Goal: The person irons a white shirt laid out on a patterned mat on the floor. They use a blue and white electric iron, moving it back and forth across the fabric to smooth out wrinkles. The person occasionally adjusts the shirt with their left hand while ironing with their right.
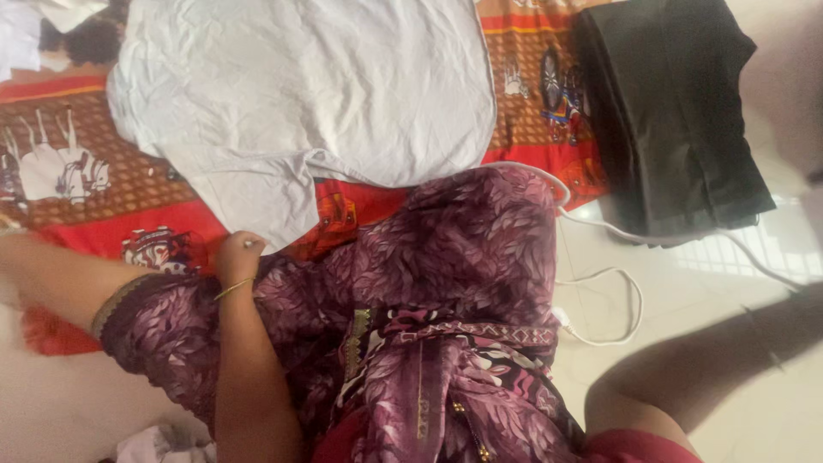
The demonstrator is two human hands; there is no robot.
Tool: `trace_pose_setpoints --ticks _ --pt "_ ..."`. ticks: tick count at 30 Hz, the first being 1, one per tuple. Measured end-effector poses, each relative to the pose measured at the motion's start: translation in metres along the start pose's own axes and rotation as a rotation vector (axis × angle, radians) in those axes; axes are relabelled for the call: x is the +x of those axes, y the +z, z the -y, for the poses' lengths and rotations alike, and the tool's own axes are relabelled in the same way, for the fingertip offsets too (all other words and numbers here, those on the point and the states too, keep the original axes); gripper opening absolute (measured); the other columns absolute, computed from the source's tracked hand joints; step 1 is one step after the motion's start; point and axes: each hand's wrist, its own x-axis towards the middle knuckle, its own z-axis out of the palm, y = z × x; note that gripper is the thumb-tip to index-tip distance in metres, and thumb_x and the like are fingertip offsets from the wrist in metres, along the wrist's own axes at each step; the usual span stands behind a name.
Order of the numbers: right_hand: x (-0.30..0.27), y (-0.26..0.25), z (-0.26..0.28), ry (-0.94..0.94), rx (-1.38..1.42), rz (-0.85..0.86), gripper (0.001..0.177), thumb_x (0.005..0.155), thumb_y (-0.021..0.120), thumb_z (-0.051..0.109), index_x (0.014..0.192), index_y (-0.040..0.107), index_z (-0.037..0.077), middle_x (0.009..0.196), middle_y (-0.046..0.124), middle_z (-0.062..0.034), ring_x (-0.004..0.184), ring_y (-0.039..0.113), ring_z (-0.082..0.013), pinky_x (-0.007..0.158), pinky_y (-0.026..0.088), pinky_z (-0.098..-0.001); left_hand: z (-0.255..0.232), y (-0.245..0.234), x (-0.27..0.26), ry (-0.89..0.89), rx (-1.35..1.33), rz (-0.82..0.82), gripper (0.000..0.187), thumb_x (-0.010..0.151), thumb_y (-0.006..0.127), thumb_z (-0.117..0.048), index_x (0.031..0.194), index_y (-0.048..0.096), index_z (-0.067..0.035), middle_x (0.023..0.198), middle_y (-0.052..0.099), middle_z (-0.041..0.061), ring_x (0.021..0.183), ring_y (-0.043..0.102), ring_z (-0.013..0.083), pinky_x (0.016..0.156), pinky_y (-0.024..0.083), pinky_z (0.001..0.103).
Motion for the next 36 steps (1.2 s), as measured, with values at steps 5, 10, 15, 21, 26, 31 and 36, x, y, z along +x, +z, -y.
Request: trace_pose_setpoints --ticks 5,10,15,21,26,31,36 --pt "-0.018 0.021 -0.083 0.14 0.038 0.048 0.072 0.087 0.081 -0.009 0.147 0.044 0.007 0.139 0.057 -0.0107 0.117 0.07 -0.0248 0.087 0.07 -0.0353 -0.004 -0.005 -0.017 -0.007 0.161 -0.025 0.022 0.084 0.08 -0.027 0.099 0.077 -0.011 0.089 0.072 0.016 0.08 0.068 0.0358 0.073 0.052 0.046" --pt "-0.055 0.063 -0.2 0.223 0.185 0.162 0.056 0.082 0.08 -0.017 0.13 0.061 0.004 0.117 0.067 -0.0053 0.104 0.068 -0.0174 0.083 0.06 -0.0296 -0.009 -0.006 -0.033 -0.018 0.238 -0.033 0.03 0.084 0.081 -0.026 0.109 0.076 -0.011 0.091 0.071 0.017 0.082 0.068 0.0364 0.074 0.053 0.046" --pt "-0.077 0.077 -0.248 0.223 0.211 0.217 0.049 0.083 0.081 -0.016 0.123 0.062 0.005 0.113 0.066 -0.0014 0.104 0.065 -0.0134 0.091 0.056 -0.0277 -0.015 -0.005 -0.029 -0.026 0.272 -0.05 0.028 0.083 0.082 -0.025 0.106 0.076 -0.011 0.091 0.072 0.015 0.082 0.068 0.0355 0.073 0.052 0.046" --pt "-0.102 0.078 -0.271 0.291 0.138 0.246 0.041 0.085 0.081 -0.012 0.118 0.064 0.006 0.109 0.067 -0.0002 0.101 0.064 -0.0114 0.09 0.054 -0.0273 -0.02 -0.007 -0.027 -0.121 0.188 -0.016 0.026 0.084 0.082 -0.023 0.105 0.075 -0.011 0.087 0.072 0.013 0.077 0.068 0.0318 0.072 0.052 0.044" --pt "-0.106 0.066 -0.289 0.281 0.152 0.263 0.035 0.087 0.083 -0.01 0.111 0.064 0.007 0.105 0.065 0.0007 0.098 0.063 -0.0111 0.087 0.054 -0.0277 -0.019 -0.006 -0.025 -0.114 0.185 -0.033 0.023 0.085 0.082 -0.024 0.103 0.075 -0.011 0.088 0.071 0.013 0.077 0.067 0.0304 0.071 0.051 0.042" --pt "-0.113 0.053 -0.278 0.287 -0.05 0.26 0.029 0.085 0.088 0.0 0.105 0.067 0.005 0.101 0.071 -0.0022 0.094 0.067 -0.0124 0.087 0.057 -0.0294 -0.019 -0.006 -0.025 -0.114 0.175 -0.039 0.021 0.086 0.081 -0.025 0.1 0.075 -0.011 0.086 0.071 0.013 0.076 0.066 0.0297 0.072 0.05 0.041" --pt "-0.128 0.043 -0.24 0.108 -0.609 0.219 0.048 0.07 0.097 0.014 0.108 0.069 0.005 0.103 0.072 -0.008 0.093 0.067 -0.0206 0.081 0.054 -0.0346 -0.019 -0.007 -0.024 -0.108 0.136 -0.034 0.022 0.084 0.081 -0.024 0.099 0.075 -0.011 0.086 0.071 0.011 0.075 0.066 0.0278 0.071 0.05 0.04"
